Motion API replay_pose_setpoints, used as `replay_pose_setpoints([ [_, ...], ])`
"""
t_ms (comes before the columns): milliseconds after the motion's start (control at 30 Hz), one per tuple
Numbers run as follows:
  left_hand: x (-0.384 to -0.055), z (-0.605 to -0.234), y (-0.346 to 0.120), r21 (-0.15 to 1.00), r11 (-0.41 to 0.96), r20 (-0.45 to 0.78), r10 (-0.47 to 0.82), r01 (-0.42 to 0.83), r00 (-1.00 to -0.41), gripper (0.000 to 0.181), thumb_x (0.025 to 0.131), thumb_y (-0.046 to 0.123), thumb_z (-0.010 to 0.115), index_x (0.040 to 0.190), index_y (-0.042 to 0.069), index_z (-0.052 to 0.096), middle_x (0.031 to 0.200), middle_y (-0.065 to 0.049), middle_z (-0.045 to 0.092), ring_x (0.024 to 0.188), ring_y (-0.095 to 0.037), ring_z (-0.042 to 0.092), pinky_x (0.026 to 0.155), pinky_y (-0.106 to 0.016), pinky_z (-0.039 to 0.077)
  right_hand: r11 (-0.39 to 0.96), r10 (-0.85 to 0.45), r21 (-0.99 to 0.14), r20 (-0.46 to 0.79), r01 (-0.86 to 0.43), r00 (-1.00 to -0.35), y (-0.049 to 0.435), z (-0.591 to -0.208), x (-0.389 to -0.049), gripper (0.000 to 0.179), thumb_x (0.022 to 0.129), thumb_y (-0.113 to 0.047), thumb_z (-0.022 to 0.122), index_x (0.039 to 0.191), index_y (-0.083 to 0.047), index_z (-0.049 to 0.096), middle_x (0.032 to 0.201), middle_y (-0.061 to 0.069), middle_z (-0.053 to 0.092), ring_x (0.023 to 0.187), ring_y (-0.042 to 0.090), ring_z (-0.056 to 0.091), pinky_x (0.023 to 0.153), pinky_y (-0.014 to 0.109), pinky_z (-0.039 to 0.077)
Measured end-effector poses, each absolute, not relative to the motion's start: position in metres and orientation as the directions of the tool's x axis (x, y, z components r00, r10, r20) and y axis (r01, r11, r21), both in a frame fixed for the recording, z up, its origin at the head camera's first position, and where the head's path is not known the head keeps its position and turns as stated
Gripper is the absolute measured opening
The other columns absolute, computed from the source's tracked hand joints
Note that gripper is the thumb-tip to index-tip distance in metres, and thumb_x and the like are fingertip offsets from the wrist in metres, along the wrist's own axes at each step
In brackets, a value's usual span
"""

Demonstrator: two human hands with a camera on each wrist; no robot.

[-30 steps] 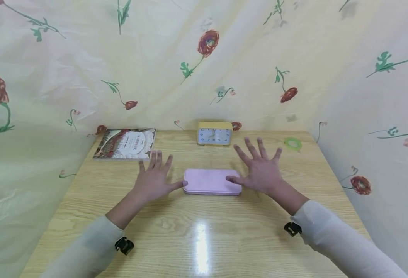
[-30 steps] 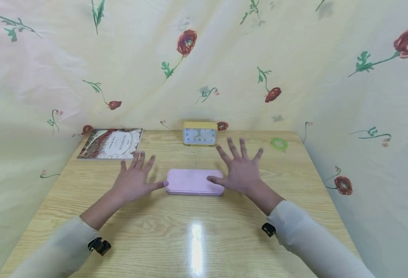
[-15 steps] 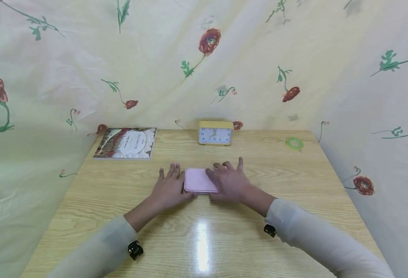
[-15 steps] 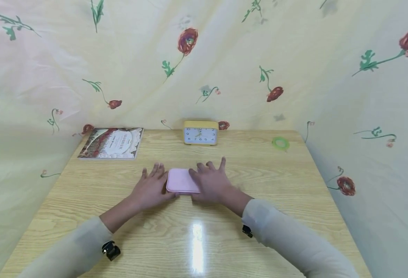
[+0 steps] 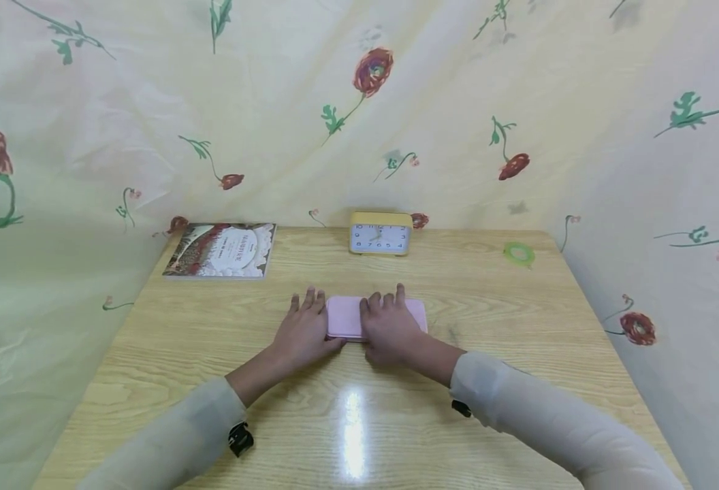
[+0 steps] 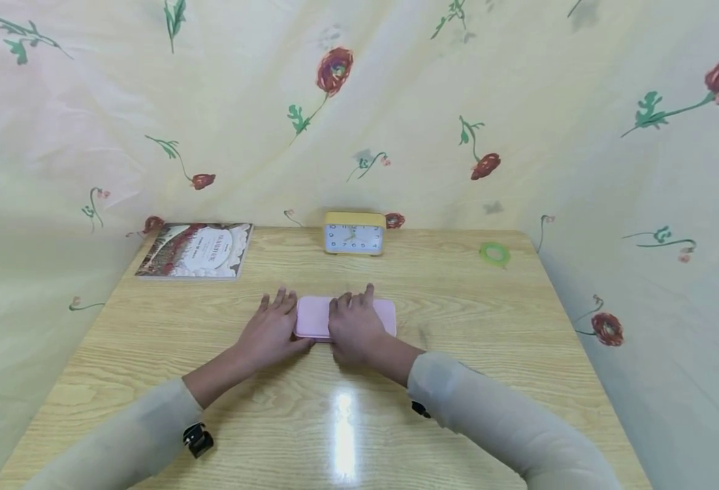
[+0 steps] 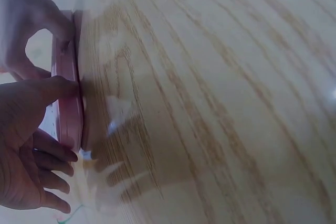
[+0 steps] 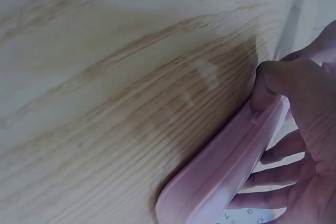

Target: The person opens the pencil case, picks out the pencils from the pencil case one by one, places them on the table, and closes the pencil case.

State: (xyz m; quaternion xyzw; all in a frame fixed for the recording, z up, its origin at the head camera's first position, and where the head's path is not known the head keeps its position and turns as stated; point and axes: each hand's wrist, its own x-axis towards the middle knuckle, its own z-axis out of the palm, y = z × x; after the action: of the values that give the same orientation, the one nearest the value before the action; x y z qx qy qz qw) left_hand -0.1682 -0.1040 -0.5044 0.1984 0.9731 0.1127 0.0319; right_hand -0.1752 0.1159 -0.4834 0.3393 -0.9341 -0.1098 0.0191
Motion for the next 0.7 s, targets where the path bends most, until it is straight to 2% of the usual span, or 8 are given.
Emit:
replay_pose_setpoints([
  [167,-0.167,-0.499,-0.103,0.199,0.906,-0.039,0.389,0.374,-0.921,0.094,0.099,0.059,0.077,0.152,-0.016,0.056,0.165,-0.032,0.051,0.164,-0.049,0.037,0.135,-0.066,0.031,0.719,-0.648,0.298,-0.043,-0.628,-0.761,0.11,-0.487,-0.173,0.084,0.088,-0.049,0.08,0.144,0.011,0.062,0.137,0.034,0.07,0.115,0.054,0.074,0.111,0.076,0.052],
  [367,-0.173,-0.51,-0.105,0.218,0.897,-0.04,0.403,0.385,-0.914,0.098,0.094,0.057,0.084,0.15,-0.018,0.056,0.163,-0.033,0.053,0.163,-0.052,0.038,0.133,-0.066,0.034,0.709,-0.65,0.293,-0.083,-0.642,-0.756,0.111,-0.481,-0.172,0.083,0.089,-0.047,0.078,0.144,0.012,0.062,0.139,0.034,0.068,0.114,0.055,0.074,0.108,0.075,0.055],
  [567,-0.185,-0.529,-0.111,0.219,0.876,0.039,0.433,0.431,-0.901,0.094,0.088,0.062,0.087,0.141,-0.013,0.067,0.158,-0.031,0.059,0.158,-0.053,0.045,0.129,-0.069,0.04,0.71,-0.644,0.218,-0.185,-0.67,-0.743,0.115,-0.468,-0.181,0.089,0.086,-0.052,0.084,0.146,0.009,0.059,0.143,0.028,0.066,0.115,0.051,0.073,0.111,0.078,0.051],
  [700,-0.182,-0.513,-0.11,0.218,0.88,0.01,0.43,0.421,-0.903,0.094,0.088,0.06,0.089,0.142,-0.013,0.066,0.159,-0.03,0.06,0.158,-0.053,0.045,0.13,-0.067,0.04,0.716,-0.655,0.123,-0.222,-0.687,-0.722,0.118,-0.46,-0.19,0.087,0.085,-0.052,0.087,0.145,0.006,0.062,0.141,0.024,0.069,0.115,0.048,0.074,0.11,0.081,0.05],
])
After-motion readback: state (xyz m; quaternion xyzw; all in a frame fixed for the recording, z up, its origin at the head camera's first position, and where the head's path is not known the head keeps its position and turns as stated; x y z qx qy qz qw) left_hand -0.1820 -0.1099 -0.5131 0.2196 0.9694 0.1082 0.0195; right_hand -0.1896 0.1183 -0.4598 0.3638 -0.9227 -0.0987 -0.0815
